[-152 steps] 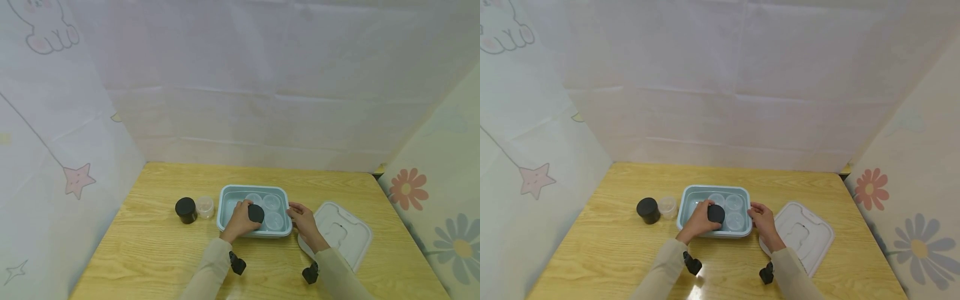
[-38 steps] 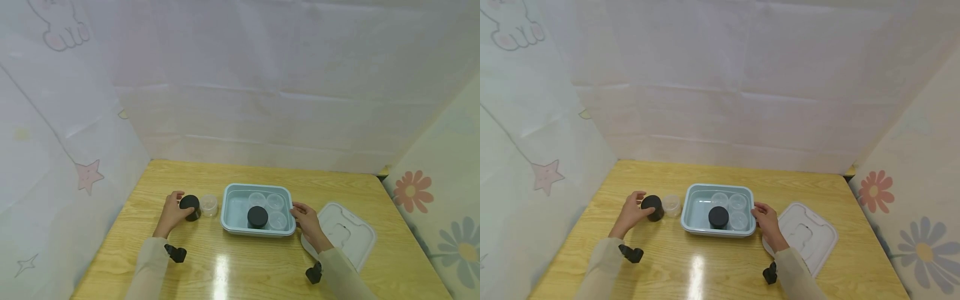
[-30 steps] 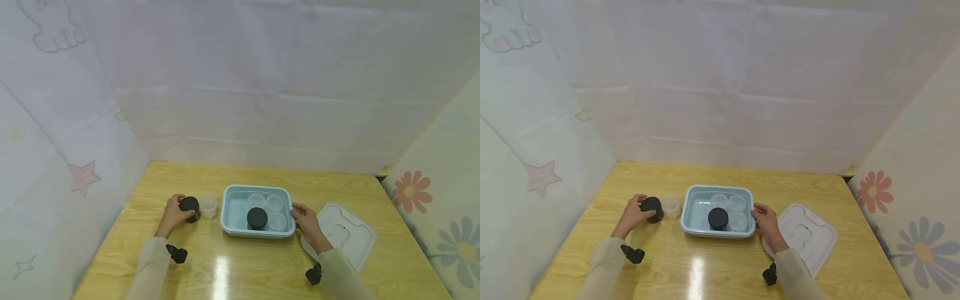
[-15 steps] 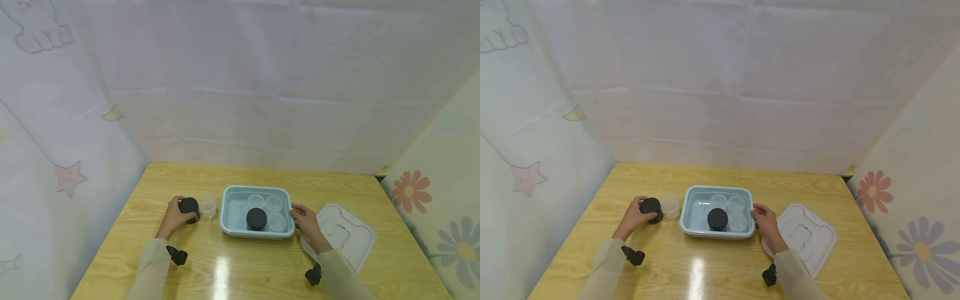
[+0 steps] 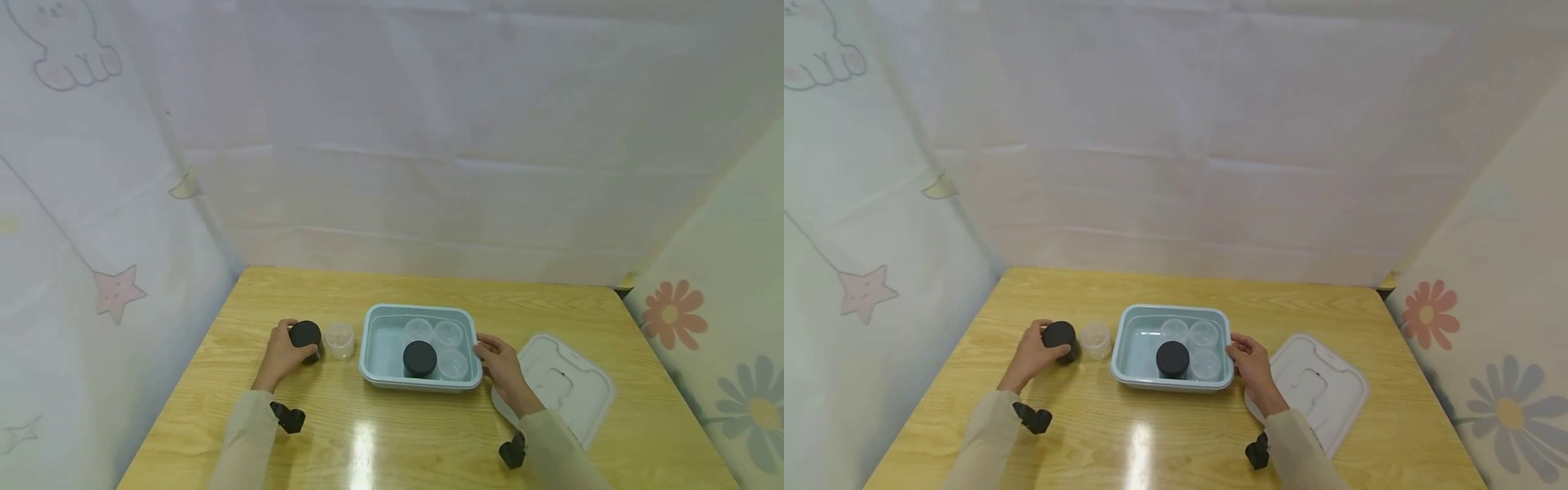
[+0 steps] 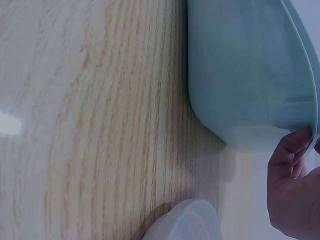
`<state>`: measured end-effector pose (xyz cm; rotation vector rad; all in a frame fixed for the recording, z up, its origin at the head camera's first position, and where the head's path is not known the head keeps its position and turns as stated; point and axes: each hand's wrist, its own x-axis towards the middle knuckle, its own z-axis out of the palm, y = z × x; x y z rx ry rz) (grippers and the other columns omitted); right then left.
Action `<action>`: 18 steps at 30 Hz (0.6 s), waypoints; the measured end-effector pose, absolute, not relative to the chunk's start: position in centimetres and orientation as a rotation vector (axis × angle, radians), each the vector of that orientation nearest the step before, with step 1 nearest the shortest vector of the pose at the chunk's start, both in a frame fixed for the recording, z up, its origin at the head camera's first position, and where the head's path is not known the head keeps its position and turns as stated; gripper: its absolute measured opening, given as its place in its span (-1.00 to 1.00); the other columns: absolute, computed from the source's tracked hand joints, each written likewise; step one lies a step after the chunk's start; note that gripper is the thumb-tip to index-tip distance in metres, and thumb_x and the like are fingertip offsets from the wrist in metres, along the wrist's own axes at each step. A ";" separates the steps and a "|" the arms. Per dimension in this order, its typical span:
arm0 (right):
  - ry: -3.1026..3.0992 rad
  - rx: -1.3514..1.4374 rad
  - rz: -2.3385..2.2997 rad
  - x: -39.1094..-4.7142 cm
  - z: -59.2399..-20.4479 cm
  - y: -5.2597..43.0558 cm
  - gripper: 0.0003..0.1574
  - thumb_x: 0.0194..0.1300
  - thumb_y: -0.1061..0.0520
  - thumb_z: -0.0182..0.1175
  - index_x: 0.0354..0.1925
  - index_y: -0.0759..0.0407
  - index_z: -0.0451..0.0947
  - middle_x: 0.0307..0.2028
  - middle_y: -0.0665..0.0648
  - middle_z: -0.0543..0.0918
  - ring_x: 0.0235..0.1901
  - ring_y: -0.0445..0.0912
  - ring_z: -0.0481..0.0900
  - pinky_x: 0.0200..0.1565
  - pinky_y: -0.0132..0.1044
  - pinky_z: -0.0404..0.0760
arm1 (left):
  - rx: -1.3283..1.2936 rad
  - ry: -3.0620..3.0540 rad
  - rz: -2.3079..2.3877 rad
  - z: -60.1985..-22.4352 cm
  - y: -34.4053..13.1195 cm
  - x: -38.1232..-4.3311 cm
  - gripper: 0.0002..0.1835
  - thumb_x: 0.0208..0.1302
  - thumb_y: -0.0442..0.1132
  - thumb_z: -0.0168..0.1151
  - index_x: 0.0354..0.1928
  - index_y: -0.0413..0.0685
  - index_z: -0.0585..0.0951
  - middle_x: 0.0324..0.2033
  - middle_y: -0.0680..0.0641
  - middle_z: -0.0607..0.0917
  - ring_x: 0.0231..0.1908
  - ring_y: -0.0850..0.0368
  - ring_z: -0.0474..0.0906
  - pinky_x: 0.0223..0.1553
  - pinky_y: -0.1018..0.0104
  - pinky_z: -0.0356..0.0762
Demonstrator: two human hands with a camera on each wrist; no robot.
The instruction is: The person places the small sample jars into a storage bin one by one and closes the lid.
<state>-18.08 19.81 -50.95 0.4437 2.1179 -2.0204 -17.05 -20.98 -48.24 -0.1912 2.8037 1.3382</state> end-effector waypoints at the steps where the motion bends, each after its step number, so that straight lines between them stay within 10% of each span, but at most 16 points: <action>1: 2.115 0.444 -2.025 -18.1 -51.0 19.8 -0.50 0.24 0.21 0.05 0.15 0.27 0.30 -0.32 -0.04 0.47 -0.35 -0.24 0.48 -0.40 -0.40 0.53 | -0.197 2.804 1.339 -48.1 -21.0 -17.1 -0.25 0.03 -0.20 0.29 0.21 -0.28 0.15 0.12 -0.41 0.21 0.07 -0.35 0.26 -0.01 -0.16 0.30; 18: 2.095 0.414 -2.036 -18.1 -51.0 19.9 -0.51 0.26 0.22 0.02 0.16 0.29 0.27 -0.31 -0.03 0.44 -0.36 -0.24 0.47 -0.42 -0.41 0.52 | -0.141 2.844 1.301 -45.7 -19.7 -17.8 -0.21 0.02 -0.15 0.29 0.25 -0.21 0.14 0.10 -0.35 0.23 0.04 -0.30 0.31 -0.06 -0.11 0.37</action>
